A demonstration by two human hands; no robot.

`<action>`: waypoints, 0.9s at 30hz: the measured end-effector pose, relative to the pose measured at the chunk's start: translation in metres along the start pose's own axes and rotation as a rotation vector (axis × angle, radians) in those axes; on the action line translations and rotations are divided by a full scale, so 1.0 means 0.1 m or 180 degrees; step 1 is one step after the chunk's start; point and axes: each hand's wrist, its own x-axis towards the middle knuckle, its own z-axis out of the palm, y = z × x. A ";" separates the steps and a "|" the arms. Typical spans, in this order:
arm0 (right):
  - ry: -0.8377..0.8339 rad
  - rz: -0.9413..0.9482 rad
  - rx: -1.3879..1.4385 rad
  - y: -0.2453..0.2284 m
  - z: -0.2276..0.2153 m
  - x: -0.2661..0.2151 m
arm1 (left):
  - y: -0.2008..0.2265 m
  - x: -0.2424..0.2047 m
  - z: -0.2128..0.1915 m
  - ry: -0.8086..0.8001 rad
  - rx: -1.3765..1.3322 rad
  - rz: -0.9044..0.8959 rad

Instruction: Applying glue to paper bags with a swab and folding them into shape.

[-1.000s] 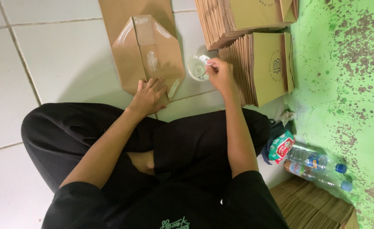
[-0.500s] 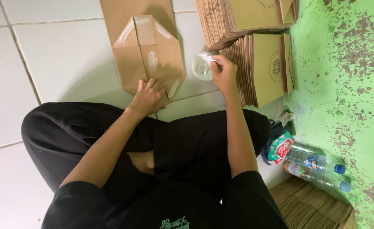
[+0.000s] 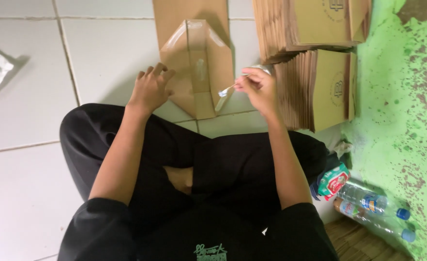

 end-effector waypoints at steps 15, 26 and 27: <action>-0.0502 -0.0166 -0.0787 0.05 1.44 0.10 | -0.25 0.34 0.61 -0.0156 -0.0293 -0.0631; -0.0764 -0.0189 -0.1699 0.02 1.34 -0.03 | -0.27 0.41 0.78 -0.0101 -0.0329 -0.0771; -0.0803 -0.0147 -0.1763 -0.01 1.32 -0.06 | -0.27 0.41 0.76 -0.0057 -0.0281 -0.0782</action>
